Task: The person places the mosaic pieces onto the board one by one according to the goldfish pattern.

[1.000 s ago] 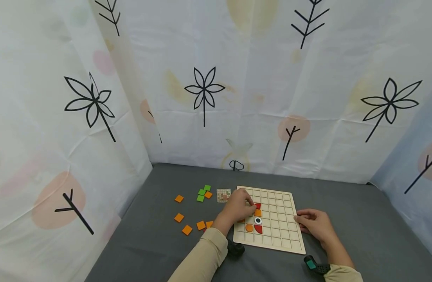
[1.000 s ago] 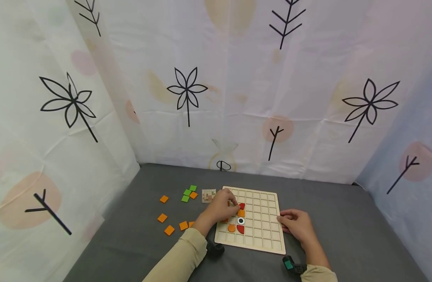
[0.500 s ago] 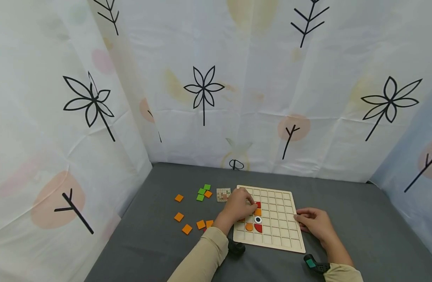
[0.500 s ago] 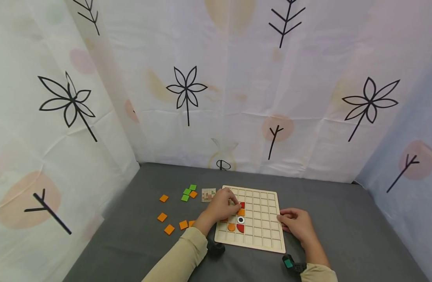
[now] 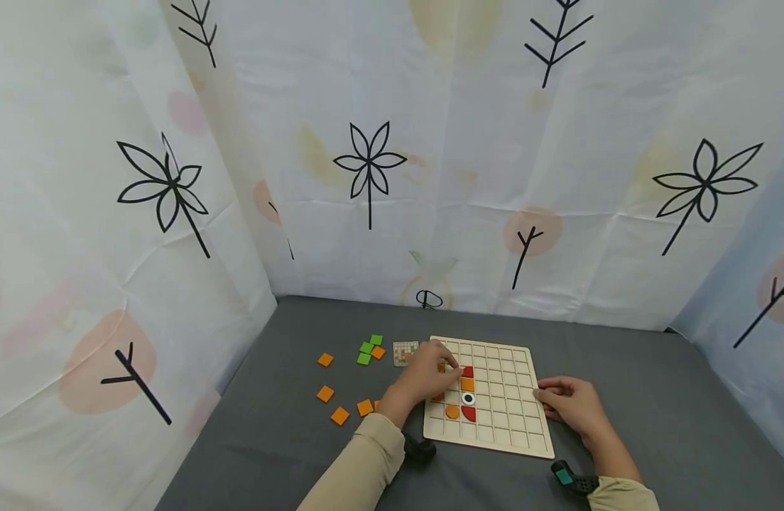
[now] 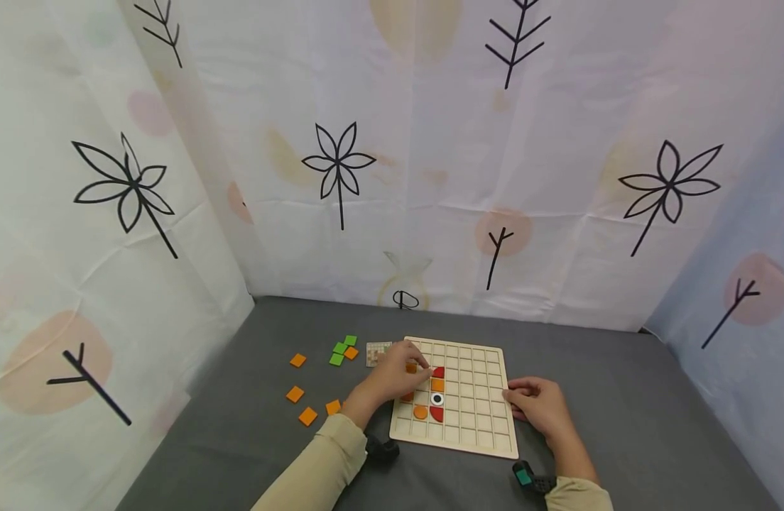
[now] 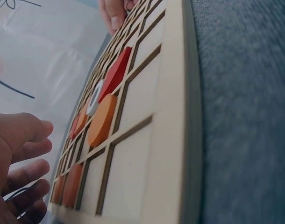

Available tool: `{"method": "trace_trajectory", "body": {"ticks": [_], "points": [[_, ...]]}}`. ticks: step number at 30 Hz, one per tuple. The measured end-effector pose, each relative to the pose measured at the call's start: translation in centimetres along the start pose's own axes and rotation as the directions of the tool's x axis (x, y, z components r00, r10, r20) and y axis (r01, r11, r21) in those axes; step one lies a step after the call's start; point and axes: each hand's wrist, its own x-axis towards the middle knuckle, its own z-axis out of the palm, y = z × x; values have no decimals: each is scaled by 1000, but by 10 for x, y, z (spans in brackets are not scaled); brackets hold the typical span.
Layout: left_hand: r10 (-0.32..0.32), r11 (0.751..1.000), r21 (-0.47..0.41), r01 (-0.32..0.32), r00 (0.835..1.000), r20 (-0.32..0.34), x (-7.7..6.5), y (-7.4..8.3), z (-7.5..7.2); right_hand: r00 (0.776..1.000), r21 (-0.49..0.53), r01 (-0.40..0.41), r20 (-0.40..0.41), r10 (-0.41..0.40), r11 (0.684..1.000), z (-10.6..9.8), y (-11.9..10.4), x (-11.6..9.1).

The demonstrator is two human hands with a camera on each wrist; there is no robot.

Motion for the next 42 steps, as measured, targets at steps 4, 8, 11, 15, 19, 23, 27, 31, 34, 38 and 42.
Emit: {"method": "trace_trajectory", "body": {"ticks": [4,8,11,15,19,23,27,31,34,38,42], "points": [[-5,1000,11,5,1000,-23,-6,-7,-13,1000,1,1,6,-1,1000,0,0,0],[-13,1000,19,14,998,-53,-15,-17,-31,1000,7,0,7,0,1000,0,0,0],[-24,1000,9,25,997,-78,-24,-24,-49,1000,8,-2,6,2,1000,0,0,0],[-60,998,3,61,992,-107,-37,-37,-73,1000,13,-4,10,4,1000,-1,1,1],[-105,994,17,109,983,-154,-51,-53,-98,1000,18,-7,15,7,1000,-1,1,1],[-147,988,18,155,965,-217,-68,-73,-119,1000,15,-12,21,12,1000,-2,2,1],[-191,981,-11,196,942,-277,-85,-90,-137,1000,12,-10,27,10,1000,-2,2,0],[-229,973,-42,228,921,-316,-100,-104,-146,1000,15,-5,29,5,1000,-2,2,0],[-241,969,-35,244,909,-339,-108,-112,-149,1000,16,-9,28,8,1000,-2,2,0],[-244,966,-8,258,901,-360,-114,-118,-151,1000,17,-13,22,13,1000,-1,3,0],[-260,957,20,288,891,-373,-118,-123,-150,1000,14,-15,18,15,1000,-1,3,1]]}}
